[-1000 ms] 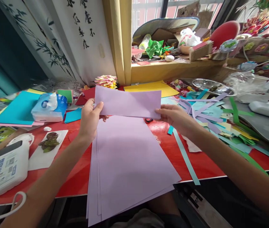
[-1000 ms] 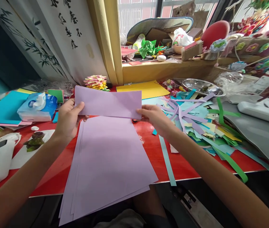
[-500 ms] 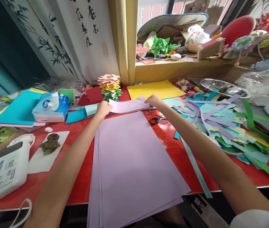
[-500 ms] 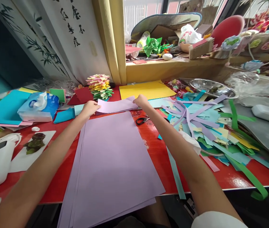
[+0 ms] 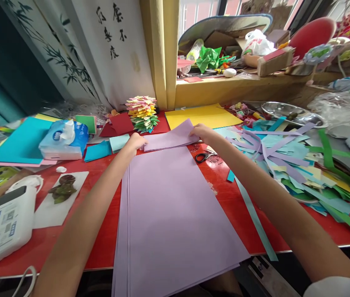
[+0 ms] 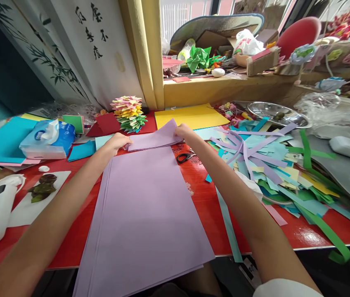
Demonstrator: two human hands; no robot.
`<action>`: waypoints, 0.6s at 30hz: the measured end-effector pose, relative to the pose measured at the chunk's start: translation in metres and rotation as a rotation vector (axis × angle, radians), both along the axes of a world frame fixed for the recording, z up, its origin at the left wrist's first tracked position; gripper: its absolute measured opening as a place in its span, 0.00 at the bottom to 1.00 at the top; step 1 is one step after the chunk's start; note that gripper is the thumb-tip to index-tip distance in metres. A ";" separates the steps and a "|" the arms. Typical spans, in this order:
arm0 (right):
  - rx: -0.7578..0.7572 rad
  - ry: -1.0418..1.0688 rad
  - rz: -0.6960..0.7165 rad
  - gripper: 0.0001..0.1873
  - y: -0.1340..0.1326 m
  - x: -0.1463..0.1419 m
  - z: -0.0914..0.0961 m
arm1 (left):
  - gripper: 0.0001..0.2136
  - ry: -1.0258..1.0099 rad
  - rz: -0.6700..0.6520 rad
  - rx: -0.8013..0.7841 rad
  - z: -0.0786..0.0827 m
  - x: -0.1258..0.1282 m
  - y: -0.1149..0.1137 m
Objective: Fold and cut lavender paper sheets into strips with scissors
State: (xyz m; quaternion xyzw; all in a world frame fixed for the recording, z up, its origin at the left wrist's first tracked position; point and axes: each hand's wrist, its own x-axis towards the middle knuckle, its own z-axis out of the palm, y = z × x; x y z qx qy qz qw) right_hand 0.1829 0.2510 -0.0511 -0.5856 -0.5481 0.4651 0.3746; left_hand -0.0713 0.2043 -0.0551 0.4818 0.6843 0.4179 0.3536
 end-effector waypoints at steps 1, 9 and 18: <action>0.025 0.038 0.017 0.08 -0.003 0.001 0.000 | 0.12 -0.002 -0.003 0.017 -0.001 0.001 -0.001; 0.203 0.355 0.153 0.13 -0.009 0.016 0.004 | 0.19 -0.084 0.038 0.292 0.000 0.001 0.001; 0.286 0.341 0.219 0.19 -0.009 0.018 -0.014 | 0.18 -0.320 -0.259 0.445 -0.015 0.007 0.000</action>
